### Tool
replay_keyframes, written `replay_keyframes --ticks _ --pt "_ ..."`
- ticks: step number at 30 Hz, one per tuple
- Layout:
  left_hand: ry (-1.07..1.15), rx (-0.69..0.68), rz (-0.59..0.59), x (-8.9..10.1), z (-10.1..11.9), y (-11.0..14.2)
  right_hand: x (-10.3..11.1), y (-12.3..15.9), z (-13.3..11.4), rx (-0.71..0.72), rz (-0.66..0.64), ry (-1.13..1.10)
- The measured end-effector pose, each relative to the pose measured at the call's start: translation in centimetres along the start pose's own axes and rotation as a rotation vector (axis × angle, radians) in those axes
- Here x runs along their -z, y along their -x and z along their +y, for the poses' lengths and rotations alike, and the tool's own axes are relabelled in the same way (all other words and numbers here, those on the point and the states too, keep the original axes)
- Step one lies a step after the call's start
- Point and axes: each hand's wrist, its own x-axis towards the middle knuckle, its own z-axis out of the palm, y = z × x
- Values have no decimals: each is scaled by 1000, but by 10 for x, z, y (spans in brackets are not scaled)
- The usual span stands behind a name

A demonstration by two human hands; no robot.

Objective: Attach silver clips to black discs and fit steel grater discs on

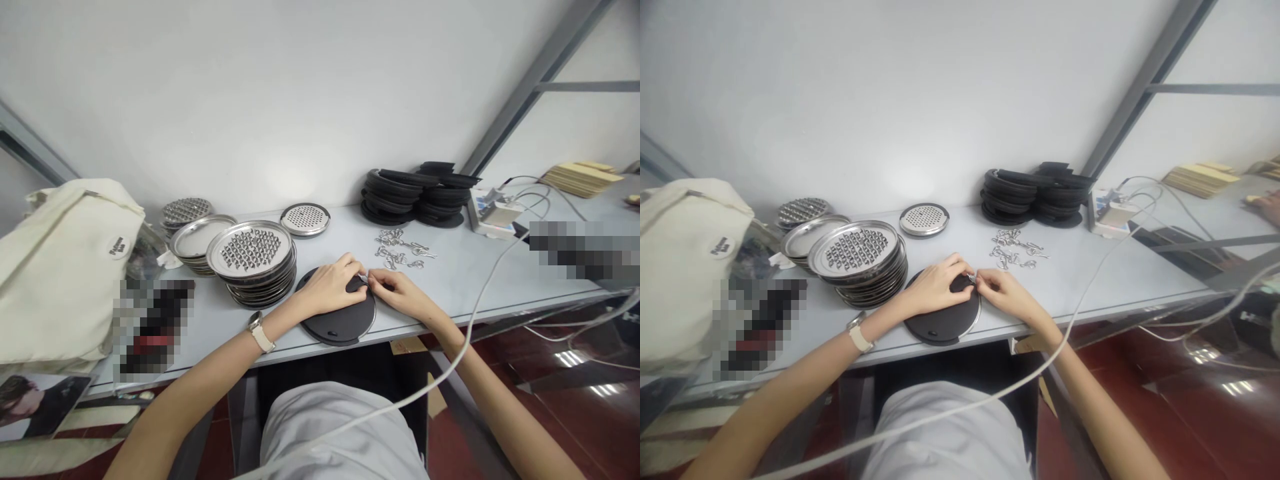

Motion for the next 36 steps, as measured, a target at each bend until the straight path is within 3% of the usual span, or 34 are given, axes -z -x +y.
replay_keyframes --ticks 17,24,36 --pt "33 -23 17 1 -3 0 -1 -1 5 -4 -4 23" --pt "-137 106 24 2 5 0 0 0 0 -19 21 44" --pt "-111 -15 -35 7 6 1 -1 0 0 -1 -6 51"
